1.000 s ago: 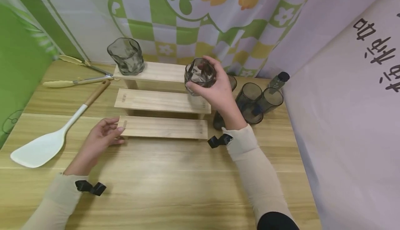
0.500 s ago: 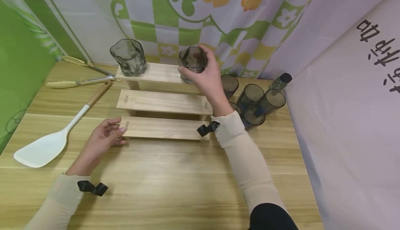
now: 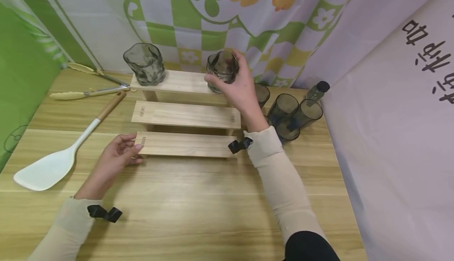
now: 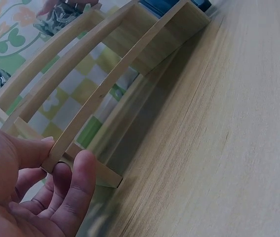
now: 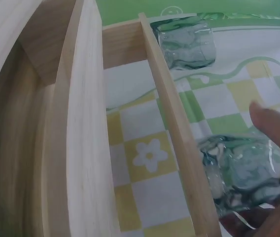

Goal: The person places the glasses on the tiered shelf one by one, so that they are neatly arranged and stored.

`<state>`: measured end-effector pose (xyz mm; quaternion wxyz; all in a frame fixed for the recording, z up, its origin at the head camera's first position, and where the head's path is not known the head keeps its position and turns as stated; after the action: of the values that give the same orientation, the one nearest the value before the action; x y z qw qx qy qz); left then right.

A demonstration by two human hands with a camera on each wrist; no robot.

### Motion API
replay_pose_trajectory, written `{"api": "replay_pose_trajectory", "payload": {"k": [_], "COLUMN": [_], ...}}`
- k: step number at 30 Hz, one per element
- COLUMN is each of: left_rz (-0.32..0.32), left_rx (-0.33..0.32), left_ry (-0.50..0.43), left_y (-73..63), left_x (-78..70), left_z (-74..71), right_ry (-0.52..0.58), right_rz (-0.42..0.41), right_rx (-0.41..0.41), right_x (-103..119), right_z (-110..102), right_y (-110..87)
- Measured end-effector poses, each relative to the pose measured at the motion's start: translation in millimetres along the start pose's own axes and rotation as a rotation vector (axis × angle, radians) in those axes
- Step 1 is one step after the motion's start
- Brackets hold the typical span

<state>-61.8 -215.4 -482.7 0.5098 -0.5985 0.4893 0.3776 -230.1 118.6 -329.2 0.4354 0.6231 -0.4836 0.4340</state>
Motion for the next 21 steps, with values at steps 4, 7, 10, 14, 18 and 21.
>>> {"api": "replay_pose_trajectory", "payload": {"k": [4, 7, 10, 14, 18, 21], "left_rz": [0.002, 0.008, 0.008, 0.004, 0.002, 0.005], "left_rx": [0.008, 0.003, -0.003, -0.006, 0.001, -0.001], "left_ry": [0.001, 0.000, -0.003, 0.001, 0.012, 0.005], "left_y": [-1.0, -0.8, -0.1, -0.9, -1.7, -1.9], "left_x": [0.0, 0.2, -0.6, -0.8, -0.1, -0.5], "left_z": [-0.6, -0.6, 0.0, 0.2, 0.5, 0.9], "right_ry": [-0.016, 0.016, 0.042, 0.045, 0.070, 0.084], "right_rz": [-0.040, -0.149, -0.268, -0.334, -0.362, -0.403], "right_rx": [-0.003, -0.037, -0.079, -0.102, -0.115, -0.132], "right_x": [1, 7, 5, -22, -47, -55], "right_z": [-11, -21, -32, -49, -58, -59], "right_y": [-18.5, -43.5, -71.0, -102.0, -129.4, -141.6]}}
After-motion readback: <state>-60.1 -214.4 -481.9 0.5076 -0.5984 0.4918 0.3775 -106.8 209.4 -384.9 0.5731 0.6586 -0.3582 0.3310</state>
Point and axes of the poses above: each hand's wrist, its own y-axis towards the middle knuckle, its own z-axis out of the palm, x = y × z, the point moved 1 cm from there along y, towards the middle knuckle, and after that the axes turned 12 degrees about y, right-handed, at the moved point
